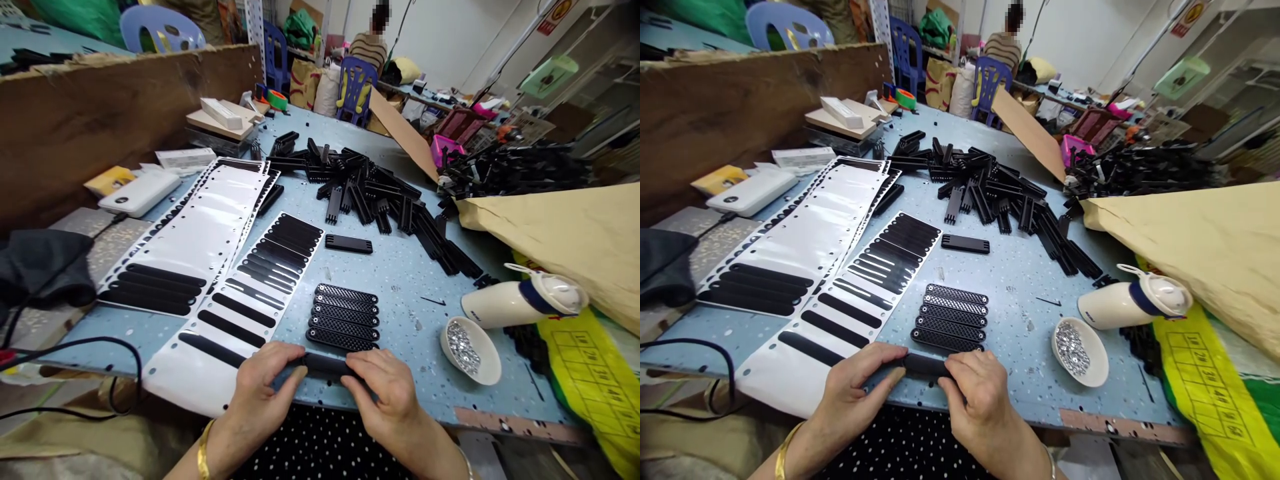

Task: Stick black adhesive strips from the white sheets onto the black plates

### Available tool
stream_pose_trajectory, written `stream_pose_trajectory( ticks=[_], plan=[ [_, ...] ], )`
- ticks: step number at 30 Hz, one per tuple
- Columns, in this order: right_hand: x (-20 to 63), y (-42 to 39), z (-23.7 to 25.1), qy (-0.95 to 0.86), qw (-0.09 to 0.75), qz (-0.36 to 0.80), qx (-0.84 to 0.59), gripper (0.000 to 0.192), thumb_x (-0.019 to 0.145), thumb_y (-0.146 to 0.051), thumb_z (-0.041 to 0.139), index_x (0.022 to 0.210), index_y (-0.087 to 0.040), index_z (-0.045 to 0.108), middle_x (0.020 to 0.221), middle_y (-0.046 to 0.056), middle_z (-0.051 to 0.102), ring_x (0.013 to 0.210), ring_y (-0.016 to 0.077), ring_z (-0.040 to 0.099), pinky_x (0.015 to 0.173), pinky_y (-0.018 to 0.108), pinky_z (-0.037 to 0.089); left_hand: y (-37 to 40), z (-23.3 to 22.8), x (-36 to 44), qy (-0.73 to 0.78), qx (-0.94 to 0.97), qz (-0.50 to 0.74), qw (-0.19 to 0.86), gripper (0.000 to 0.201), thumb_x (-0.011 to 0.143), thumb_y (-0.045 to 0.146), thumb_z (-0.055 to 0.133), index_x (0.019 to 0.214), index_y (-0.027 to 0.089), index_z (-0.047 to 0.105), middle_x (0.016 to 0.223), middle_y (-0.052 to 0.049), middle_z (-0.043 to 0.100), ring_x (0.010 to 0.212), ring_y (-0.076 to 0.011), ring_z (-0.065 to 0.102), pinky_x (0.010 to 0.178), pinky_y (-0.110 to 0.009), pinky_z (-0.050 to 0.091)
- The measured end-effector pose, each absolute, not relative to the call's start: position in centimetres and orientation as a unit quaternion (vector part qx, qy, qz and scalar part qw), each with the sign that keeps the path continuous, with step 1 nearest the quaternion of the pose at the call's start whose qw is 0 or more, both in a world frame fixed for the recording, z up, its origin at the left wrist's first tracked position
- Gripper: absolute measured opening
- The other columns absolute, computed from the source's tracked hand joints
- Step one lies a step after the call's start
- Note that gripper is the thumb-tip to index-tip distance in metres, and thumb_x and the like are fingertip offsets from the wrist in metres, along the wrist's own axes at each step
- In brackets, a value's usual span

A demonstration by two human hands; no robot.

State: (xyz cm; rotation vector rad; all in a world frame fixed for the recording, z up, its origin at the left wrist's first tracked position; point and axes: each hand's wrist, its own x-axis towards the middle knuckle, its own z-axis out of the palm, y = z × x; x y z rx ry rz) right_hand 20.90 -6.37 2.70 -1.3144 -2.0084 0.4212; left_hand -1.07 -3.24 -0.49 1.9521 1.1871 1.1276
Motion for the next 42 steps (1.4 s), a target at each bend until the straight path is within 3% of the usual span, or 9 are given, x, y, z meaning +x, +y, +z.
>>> stream_pose_trajectory(
  ticks=[17, 25, 32, 42],
  plan=[
    [20.1, -6.1, 3.0, -0.781, 0.318, 0.146, -0.518, 0.017, 0.084, -0.009, 0.058, 0.093, -0.015, 0.071, 0.086, 0.008, 0.073, 0.073, 0.0236, 0.065, 0.066, 0.040, 0.047, -3.3, -0.5, -1.1, 0.447, 0.734, 0.414, 0.300, 0.017, 0.085, 0.015, 0.063, 0.100, 0.020, 0.069, 0.087, -0.004, 0.075, 0.079, -0.0177, 0.071, 0.072, -0.031, 0.061],
    [20.2, -6.0, 3.0, -0.787, 0.300, 0.148, -0.518, 0.017, 0.086, -0.009, 0.058, 0.093, -0.016, 0.071, 0.087, 0.009, 0.073, 0.073, 0.0244, 0.065, 0.065, 0.040, 0.047, -3.2, -0.4, -1.2, 0.414, 0.749, 0.424, 0.297, 0.030, 0.086, 0.010, 0.061, 0.112, 0.022, 0.068, 0.094, -0.004, 0.076, 0.085, -0.0180, 0.072, 0.076, -0.031, 0.060],
    [21.0, -6.1, 3.0, -0.775, 0.288, 0.184, -0.532, 0.012, 0.088, -0.013, 0.063, 0.097, -0.016, 0.071, 0.088, 0.007, 0.072, 0.076, 0.0229, 0.065, 0.069, 0.041, 0.049, -2.7, -0.3, -1.2, 0.316, 0.814, 0.447, 0.197, 0.035, 0.083, -0.001, 0.059, 0.113, 0.016, 0.067, 0.099, -0.011, 0.075, 0.087, -0.0212, 0.071, 0.072, -0.035, 0.058],
    [23.1, -7.4, 1.9, -0.718, 0.362, 0.219, -0.553, 0.015, 0.086, -0.016, 0.066, 0.100, -0.017, 0.072, 0.091, 0.009, 0.073, 0.081, 0.0214, 0.067, 0.071, 0.038, 0.058, -2.5, -0.8, -1.2, 0.310, 0.814, 0.450, 0.198, 0.035, 0.084, -0.002, 0.059, 0.112, 0.016, 0.068, 0.099, -0.011, 0.075, 0.087, -0.0212, 0.071, 0.073, -0.035, 0.058]
  ],
)
